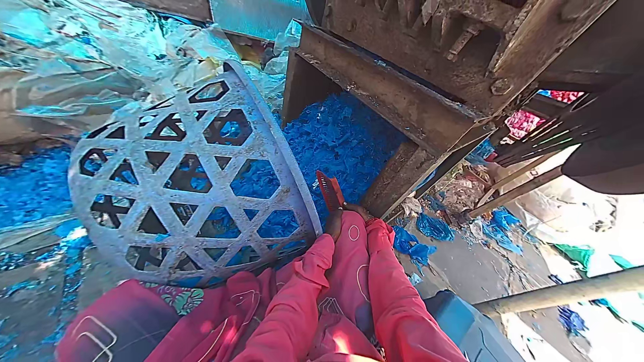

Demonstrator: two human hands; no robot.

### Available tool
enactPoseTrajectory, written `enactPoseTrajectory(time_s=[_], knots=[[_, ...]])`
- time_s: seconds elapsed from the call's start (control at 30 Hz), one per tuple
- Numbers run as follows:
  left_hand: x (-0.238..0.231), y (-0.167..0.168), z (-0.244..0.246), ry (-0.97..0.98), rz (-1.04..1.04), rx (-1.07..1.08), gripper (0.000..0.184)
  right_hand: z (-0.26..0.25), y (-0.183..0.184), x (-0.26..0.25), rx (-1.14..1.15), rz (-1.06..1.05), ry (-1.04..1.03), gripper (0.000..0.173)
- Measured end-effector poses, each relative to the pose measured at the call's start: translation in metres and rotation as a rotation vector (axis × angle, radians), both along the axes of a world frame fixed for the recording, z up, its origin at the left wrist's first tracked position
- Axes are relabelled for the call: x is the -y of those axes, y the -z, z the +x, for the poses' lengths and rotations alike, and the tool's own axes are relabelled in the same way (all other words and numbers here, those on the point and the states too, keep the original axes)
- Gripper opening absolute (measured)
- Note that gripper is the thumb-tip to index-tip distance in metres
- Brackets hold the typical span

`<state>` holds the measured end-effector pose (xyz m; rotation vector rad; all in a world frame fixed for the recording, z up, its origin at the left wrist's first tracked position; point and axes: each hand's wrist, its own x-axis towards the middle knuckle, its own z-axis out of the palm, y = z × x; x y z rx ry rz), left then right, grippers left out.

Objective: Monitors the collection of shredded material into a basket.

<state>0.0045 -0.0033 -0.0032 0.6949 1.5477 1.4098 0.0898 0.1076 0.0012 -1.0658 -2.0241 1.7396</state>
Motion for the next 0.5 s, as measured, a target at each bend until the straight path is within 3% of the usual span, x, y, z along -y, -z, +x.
enactPoseTrajectory(time_s=[0.17, 0.4, 0.5], knots=[[-0.001, 0.001, -0.001, -0.002, 0.003, 0.016, 0.048, 0.005, 0.037, -0.043, 0.072, 0.112, -0.074, 0.033], [0.0, 0.002, -0.002, 0.02, 0.01, 0.009, 0.049, -0.003, -0.017, 0.018, 0.02, -0.031, 0.04, 0.031], [-0.004, 0.008, -0.002, 0.013, 0.028, 0.039, 0.048, 0.001, 0.014, -0.015, 0.032, 0.025, 0.003, 0.03]])
